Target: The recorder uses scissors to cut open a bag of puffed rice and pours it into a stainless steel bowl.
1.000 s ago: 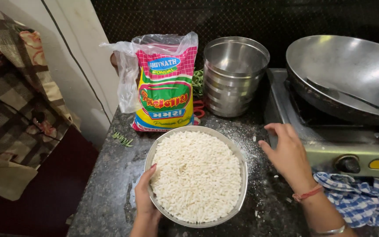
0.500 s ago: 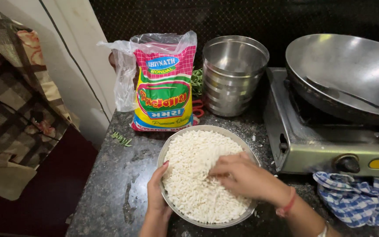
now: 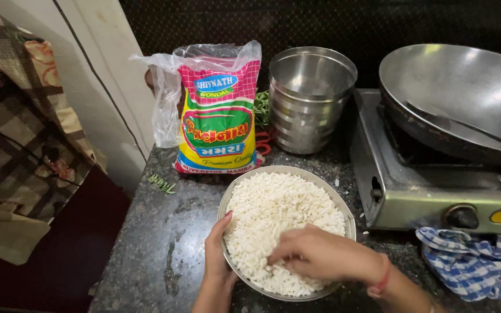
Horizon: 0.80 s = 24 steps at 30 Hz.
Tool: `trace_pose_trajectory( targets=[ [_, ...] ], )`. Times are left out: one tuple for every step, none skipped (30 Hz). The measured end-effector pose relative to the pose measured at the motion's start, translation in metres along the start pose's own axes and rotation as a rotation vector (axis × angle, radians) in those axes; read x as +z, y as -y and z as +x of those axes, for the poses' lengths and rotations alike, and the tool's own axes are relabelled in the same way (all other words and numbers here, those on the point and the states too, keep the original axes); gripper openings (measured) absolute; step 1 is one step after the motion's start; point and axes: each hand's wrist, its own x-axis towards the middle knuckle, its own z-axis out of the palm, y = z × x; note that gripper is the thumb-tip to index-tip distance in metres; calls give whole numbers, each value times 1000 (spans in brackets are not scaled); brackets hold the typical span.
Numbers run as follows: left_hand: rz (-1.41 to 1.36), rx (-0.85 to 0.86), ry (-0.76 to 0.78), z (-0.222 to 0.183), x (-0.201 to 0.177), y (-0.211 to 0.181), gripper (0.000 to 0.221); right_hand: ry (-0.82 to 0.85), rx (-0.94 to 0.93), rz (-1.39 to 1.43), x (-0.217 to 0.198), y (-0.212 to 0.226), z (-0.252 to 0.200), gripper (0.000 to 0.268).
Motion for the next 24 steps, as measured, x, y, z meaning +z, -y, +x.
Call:
trace_pose_trajectory(
  targets=[
    [1, 1, 0, 0, 0, 1, 54, 0, -1, 1, -2, -3, 3, 28],
    [4, -4, -3, 0, -1, 3, 54, -76, 87, -6, -5, -6, 6, 30],
    [8, -7, -6, 1, -2, 3, 54, -152, 173, -13, -7, -9, 10, 34],
    [9, -5, -6, 0, -2, 2, 54, -153, 171, -13, -13, -13, 7, 34],
    [16, -7, -13, -1, -2, 1, 54, -201, 241, 28, -19, -17, 3, 36],
    [23, -9, -20, -1, -2, -1, 54, -248, 311, 69, -25, -22, 0, 39],
    [24, -8, -21, -1, -3, -3, 54, -248, 311, 69, -26, -35, -8, 39],
    [21, -12, -17, -1, -4, -5, 55, -429, 351, 108, -27, -48, -16, 32],
    [18, -15, -12, -1, -4, -6, 55, -610, 392, 145, -28, -62, -24, 26],
    [18, -15, -11, -1, -2, -8, 55, -610, 392, 144, -25, -78, -29, 26],
    [16, -21, -10, -1, 1, -10, 55, -754, 376, 189, -22, -93, -34, 23],
    [14, -28, -8, -1, 4, -12, 55, -898, 358, 233, -19, -109, -39, 21],
    [14, -30, -5, 1, 5, -11, 55, -900, 360, 231, -19, -100, -39, 21],
    [24, -37, -12, 3, 6, -10, 56, -867, 322, 307, -19, -90, -40, 21],
    [34, -42, -20, 6, 7, -10, 56, -833, 282, 384, -20, -81, -40, 21],
    [36, -42, -17, 9, 9, -10, 56, -836, 282, 382, -24, -63, -35, 21],
    [44, -37, -3, 10, 10, -8, 57, -728, 320, 318, -27, -45, -31, 23],
    [53, -31, 10, 12, 11, -6, 57, -620, 355, 253, -30, -26, -28, 25],
    [54, -36, 11, 11, 13, -6, 57, -622, 359, 254, -30, -26, -28, 25],
    [57, -38, 15, 11, 16, -6, 57, -697, 306, 136, -31, -25, -28, 27],
    [60, -37, 19, 12, 18, -7, 58, -770, 248, 16, -32, -25, -26, 30],
    [61, -38, 20, 14, 18, -10, 58, -771, 249, 16, -34, -32, -28, 30],
    [51, -46, 26, 15, 16, -12, 58, -879, 328, 6, -36, -40, -28, 34],
    [40, -53, 32, 16, 15, -15, 59, -986, 407, -5, -38, -47, -29, 37]
  ],
)
